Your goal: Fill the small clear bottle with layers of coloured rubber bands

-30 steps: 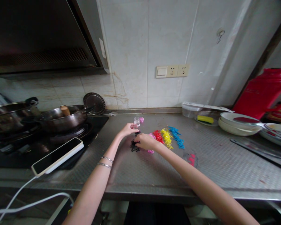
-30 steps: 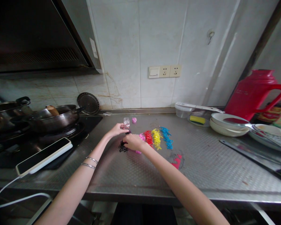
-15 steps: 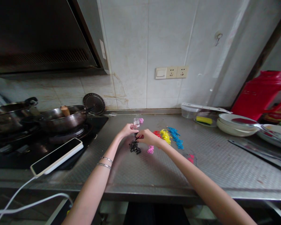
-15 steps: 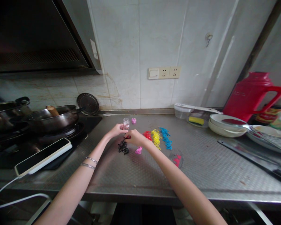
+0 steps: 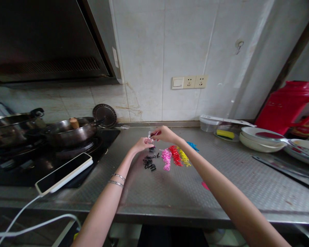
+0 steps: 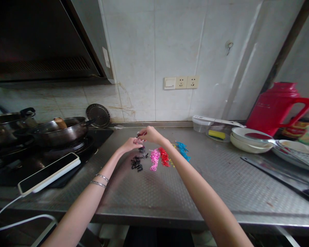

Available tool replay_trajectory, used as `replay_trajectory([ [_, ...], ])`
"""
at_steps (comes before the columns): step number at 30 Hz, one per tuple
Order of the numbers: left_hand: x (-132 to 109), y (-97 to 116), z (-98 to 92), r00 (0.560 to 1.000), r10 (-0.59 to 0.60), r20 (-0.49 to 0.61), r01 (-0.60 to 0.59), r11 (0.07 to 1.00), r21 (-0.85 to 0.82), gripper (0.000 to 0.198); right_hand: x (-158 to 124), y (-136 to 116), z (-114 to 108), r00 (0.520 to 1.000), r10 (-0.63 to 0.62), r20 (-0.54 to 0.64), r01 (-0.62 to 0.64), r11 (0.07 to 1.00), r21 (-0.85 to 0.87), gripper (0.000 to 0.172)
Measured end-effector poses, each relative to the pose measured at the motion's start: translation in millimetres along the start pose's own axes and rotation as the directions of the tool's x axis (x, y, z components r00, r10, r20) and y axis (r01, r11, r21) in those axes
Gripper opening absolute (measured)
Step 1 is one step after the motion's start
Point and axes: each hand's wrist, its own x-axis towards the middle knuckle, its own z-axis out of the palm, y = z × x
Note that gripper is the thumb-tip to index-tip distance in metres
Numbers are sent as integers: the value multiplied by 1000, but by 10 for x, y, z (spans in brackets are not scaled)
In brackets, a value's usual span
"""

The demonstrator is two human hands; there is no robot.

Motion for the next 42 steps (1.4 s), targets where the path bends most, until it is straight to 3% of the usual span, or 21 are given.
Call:
replay_trajectory([
  [4, 3, -10, -1, 1000, -15, -26, 16, 1000, 16, 38, 258, -39, -210, 999, 42, 27, -42, 999, -20, 20],
  [7, -1, -12, -4, 1000, -16, -14, 16, 1000, 0, 39, 378, -112, -274, 996, 47, 73, -35, 988, -152, 17],
  [13, -20, 23, -7, 1000, -16, -7, 16, 1000, 4, 38, 497, -255, -246, 969, 170, 177, -86, 912, -401, 17],
  [19, -6, 7, -2, 1000, -8, -1, 8, 1000, -26, 39, 589, -247, -218, 955, 207, 211, -63, 839, -540, 24],
  [34, -18, 29, 1, 1000, 6, 0, -6, 1000, 29, 37, 616, -198, -249, 967, 165, 194, -42, 855, -516, 23],
  [42, -58, 102, -8, 1000, -26, -9, 26, 998, 60, 35, 365, -133, -291, 995, 79, 64, -49, 924, -379, 20],
])
